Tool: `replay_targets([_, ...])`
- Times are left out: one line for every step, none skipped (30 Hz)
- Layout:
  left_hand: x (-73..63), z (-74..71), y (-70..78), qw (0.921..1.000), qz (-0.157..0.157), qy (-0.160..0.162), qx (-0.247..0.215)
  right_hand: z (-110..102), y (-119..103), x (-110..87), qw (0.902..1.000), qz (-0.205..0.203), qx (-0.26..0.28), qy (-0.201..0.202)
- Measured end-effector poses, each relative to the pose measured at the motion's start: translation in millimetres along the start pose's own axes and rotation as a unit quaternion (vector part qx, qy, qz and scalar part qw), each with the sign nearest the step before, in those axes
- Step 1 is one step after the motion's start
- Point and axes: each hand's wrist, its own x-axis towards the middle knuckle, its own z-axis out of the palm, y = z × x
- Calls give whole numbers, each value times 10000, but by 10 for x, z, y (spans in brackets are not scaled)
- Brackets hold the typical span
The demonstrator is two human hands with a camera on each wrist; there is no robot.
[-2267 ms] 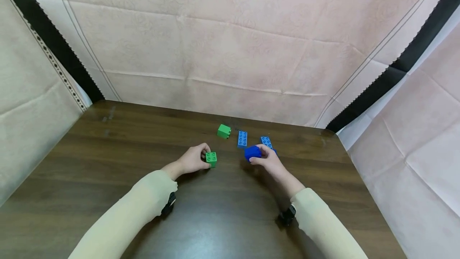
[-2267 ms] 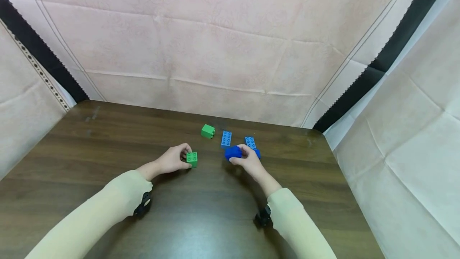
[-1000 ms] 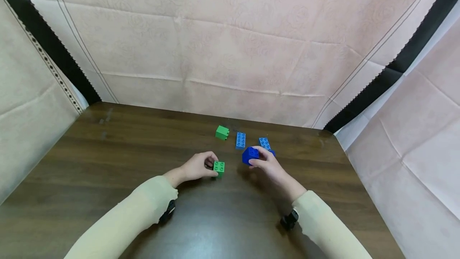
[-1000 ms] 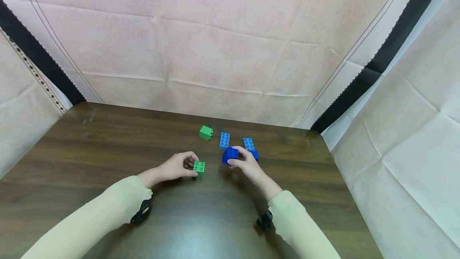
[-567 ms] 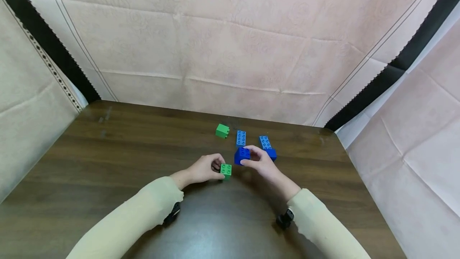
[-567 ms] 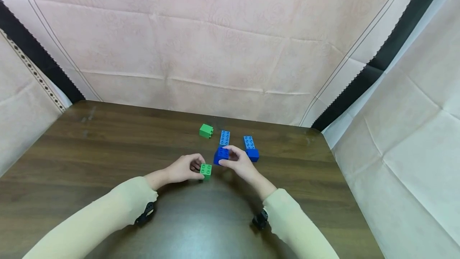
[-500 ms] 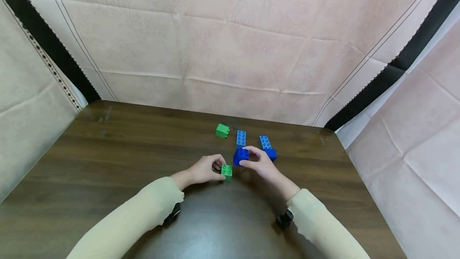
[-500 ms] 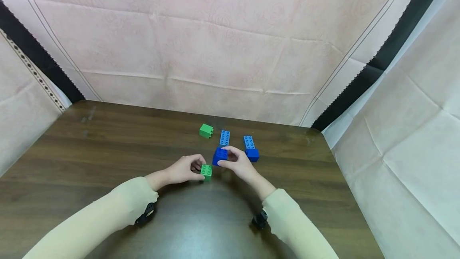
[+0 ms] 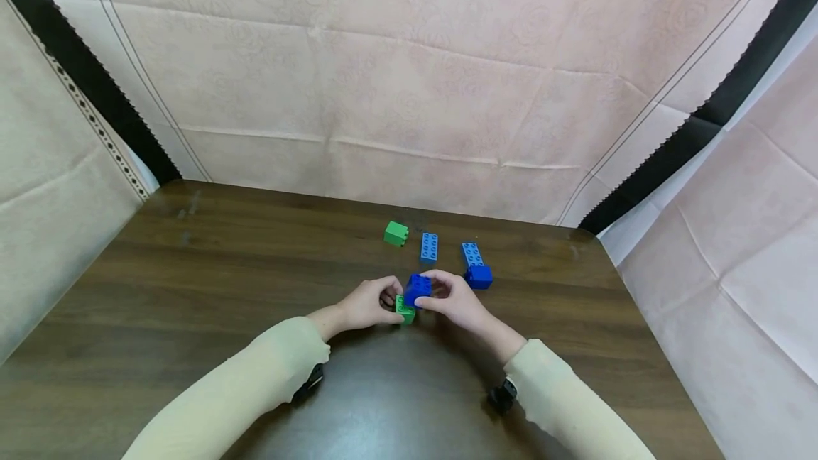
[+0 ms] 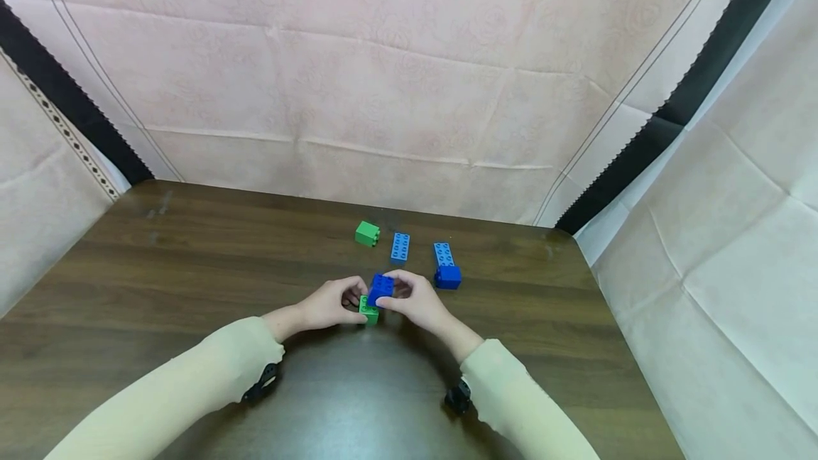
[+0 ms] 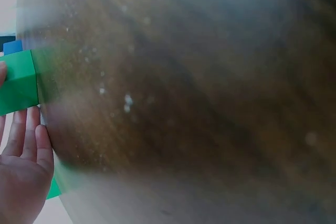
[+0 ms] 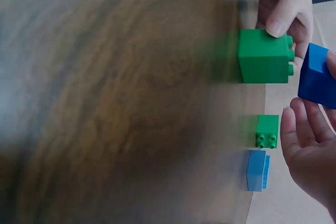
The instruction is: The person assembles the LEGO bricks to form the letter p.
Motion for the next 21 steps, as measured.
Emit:
replay_targets([-1, 2, -3, 10000, -13, 11, 29, 11, 3, 6, 10000, -12, -29, -25])
replay_targets([-1, 3, -8, 10000, -24, 15, 47, 20, 4, 10, 10000, -13, -55, -32])
replay_targets([-2, 4, -9, 10000, -35, 21, 80, 28, 5, 11, 9999, -31, -98, -25])
replay_targets([0, 5, -12, 9999, -33, 27, 110, 33, 7, 9, 9999, -53, -142, -12])
replay_targets([2, 5, -13, 9999, -28, 30, 135, 38, 11, 7, 9998, -77, -201, 5])
replay_targets([4, 6, -15, 9999, -15, 24, 141, 39, 19, 6, 9996, -123, -245, 11])
replay_targets([8, 6, -19, 9999, 5, 17, 148, 39, -13, -13, 9996, -143, -256, 8])
replay_targets([10, 6, -22, 9999, 24, 11, 152, 38, -52, -35, 9995, -154, -275, 4])
replay_targets([12, 6, -21, 9999, 35, 6, 155, 38, -90, -55, 9994, -179, -280, -9])
replay_targets([14, 6, -25, 9999, 47, 4, 161, 39, -135, -76, 9994, -194, -286, -31])
replay_targets([14, 8, -26, 9999, 49, 0, 156, 41, -184, -98, 9994, -203, -292, -57])
replay_targets([13, 8, -27, 9999, 45, -3, 154, 42, -236, -121, 9993, -211, -304, -89])
replay_targets([11, 7, -26, 9999, 40, -5, 150, 46, -288, -142, 9992, -200, -316, -105])
replay_targets([10, 6, -27, 9999, 37, 0, 149, 50, -294, -144, 9991, -217, -348, -119])
replay_targets([9, 5, -28, 9999, 35, 3, 153, 54, -298, -144, 9989, -244, -379, -129])
replay_targets([8, 3, -30, 9999, 32, 9, 162, 59, -300, -142, 9987, -278, -416, -135])
replay_targets([7, 2, -29, 9999, 32, 13, 165, 63, -297, -141, 9984, -314, -449, -138])
replay_targets([6, -1, -29, 9998, 33, 16, 174, 65, -262, -123, 9982, -339, -472, -136])
replay_targets([6, -3, -30, 9998, 39, 18, 180, 67, -221, -102, 9980, -368, -492, -131])
replay_targets([3, -6, -27, 9998, 39, 20, 185, 70, -178, -81, 9978, -398, -515, -128])
replay_targets([2, -7, -25, 9998, 36, 22, 193, 72, -138, -59, 9975, -438, -545, -128])
